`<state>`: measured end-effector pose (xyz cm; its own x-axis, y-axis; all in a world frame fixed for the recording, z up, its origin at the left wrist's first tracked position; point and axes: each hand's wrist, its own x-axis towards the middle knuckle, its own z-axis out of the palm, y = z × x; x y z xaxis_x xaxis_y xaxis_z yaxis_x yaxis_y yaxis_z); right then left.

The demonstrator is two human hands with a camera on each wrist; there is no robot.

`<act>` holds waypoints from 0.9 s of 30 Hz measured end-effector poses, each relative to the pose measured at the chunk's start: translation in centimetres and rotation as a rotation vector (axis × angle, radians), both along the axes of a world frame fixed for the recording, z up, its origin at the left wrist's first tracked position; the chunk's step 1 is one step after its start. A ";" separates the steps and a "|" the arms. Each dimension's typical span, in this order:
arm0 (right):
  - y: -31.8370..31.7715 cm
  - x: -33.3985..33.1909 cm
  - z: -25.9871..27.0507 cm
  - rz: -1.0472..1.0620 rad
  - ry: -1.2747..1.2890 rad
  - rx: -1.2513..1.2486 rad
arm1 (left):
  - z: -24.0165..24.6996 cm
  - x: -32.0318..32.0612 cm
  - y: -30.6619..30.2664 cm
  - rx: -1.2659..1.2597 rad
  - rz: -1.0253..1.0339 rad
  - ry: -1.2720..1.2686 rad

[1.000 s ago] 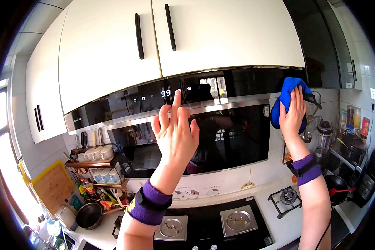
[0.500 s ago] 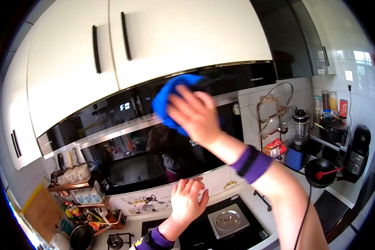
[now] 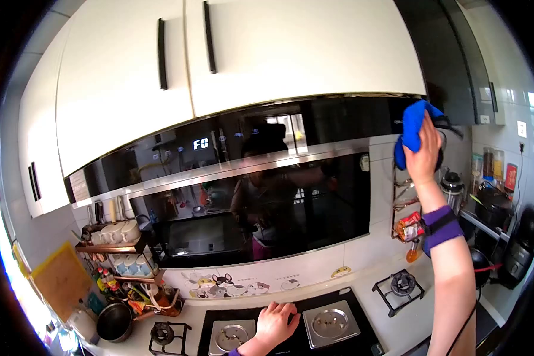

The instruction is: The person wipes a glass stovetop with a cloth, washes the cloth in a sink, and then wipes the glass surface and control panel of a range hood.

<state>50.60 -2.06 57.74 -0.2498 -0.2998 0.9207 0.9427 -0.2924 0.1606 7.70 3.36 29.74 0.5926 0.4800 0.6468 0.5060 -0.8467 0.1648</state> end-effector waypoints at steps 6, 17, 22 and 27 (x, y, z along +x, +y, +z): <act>3.3 -11.8 0.2 0.122 -0.081 0.009 | -3.4 -3.6 -0.3 -0.154 0.025 0.031; 17.4 -55.9 3.1 0.588 -0.454 -0.195 | -4.9 -17.2 -5.5 -0.217 0.119 -0.149; 29.2 -76.1 2.6 0.601 -0.413 -0.119 | -7.4 -24.2 -6.4 -0.391 0.319 -0.097; 27.9 -77.2 2.8 0.634 -0.487 -0.048 | -9.0 -27.1 -6.2 -0.326 0.239 -0.153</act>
